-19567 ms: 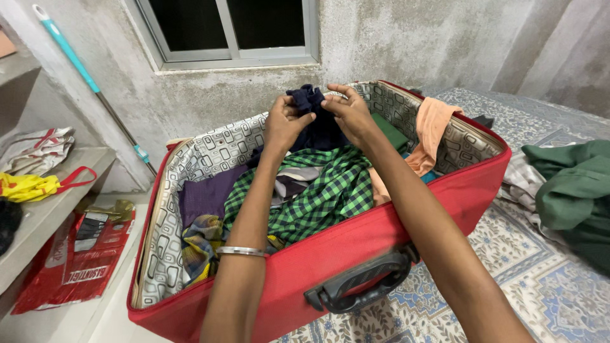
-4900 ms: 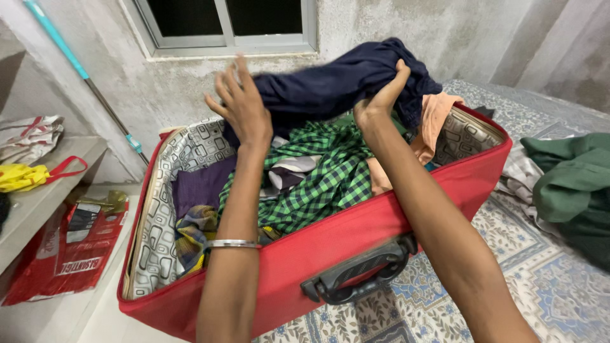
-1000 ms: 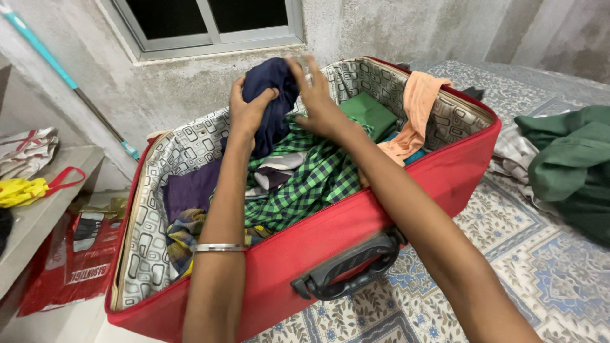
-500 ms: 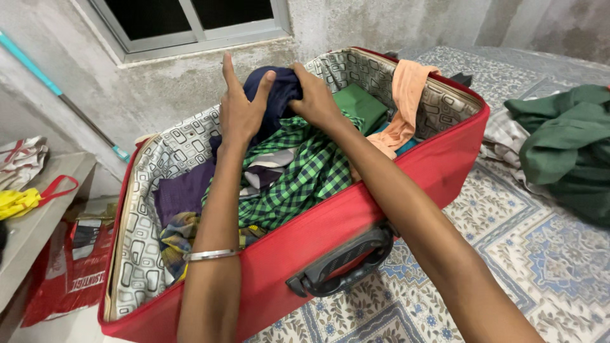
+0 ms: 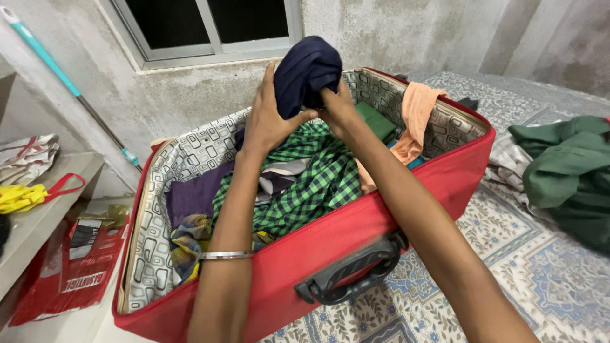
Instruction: The person folds several items of clothing by hand and places them inside a red suitcase on a bed, shifting other garments to make room.
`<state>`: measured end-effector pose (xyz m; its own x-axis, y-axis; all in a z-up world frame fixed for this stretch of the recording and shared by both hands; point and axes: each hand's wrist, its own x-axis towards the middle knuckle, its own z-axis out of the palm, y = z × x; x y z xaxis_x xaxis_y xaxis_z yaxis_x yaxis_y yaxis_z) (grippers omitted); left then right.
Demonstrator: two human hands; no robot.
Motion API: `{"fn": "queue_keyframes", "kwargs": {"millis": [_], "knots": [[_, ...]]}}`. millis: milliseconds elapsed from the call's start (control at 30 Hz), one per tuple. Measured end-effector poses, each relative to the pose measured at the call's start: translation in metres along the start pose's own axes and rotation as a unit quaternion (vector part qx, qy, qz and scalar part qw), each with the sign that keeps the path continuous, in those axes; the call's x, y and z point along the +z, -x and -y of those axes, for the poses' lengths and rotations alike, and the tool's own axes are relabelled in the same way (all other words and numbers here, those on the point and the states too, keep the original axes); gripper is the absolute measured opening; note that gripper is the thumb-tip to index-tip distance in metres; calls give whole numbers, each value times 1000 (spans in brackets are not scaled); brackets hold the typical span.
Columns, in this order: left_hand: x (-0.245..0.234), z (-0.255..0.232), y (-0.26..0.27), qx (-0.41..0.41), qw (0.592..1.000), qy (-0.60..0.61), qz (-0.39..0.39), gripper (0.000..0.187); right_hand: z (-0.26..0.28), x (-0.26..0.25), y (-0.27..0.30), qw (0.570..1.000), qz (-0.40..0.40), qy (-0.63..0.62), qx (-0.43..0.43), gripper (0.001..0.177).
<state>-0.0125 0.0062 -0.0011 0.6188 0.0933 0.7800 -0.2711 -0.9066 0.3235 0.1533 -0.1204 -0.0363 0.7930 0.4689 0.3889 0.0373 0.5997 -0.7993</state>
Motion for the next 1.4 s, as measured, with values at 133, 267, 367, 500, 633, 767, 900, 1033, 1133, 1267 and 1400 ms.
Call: {"fn": "queue_keyframes", "kwargs": {"millis": [133,267,367,500,633,767,900,1033,1133,1267,1400], "knots": [[4,0,-2,-13,996,90,18,139,-18,-13,-12,990,110,-61,60,34],[3,4,-4,16,993,116,-29,137,-19,-6,-8,983,121,52,128,45],[3,4,-4,45,987,137,-65,132,1,6,6,975,111,123,151,50],[2,-4,-2,40,987,119,-97,128,16,18,18,963,128,174,162,61],[-5,-16,-1,10,996,7,-89,109,15,23,20,963,119,176,165,68],[-10,-27,-2,38,995,-40,-81,105,10,20,19,967,96,188,141,72],[-10,-25,-2,95,987,-76,-107,123,4,16,16,965,73,211,138,71],[-5,-19,-4,5,996,-72,-58,105,-8,12,8,944,24,237,227,75],[-3,-17,-1,-62,995,-72,-19,96,-23,1,1,931,-3,307,196,73],[-1,-7,-1,-102,990,-84,-38,88,-33,-16,-5,889,-44,455,-22,83],[-5,18,-2,-199,977,-67,-36,85,-18,-15,6,778,28,559,-286,114]]}}
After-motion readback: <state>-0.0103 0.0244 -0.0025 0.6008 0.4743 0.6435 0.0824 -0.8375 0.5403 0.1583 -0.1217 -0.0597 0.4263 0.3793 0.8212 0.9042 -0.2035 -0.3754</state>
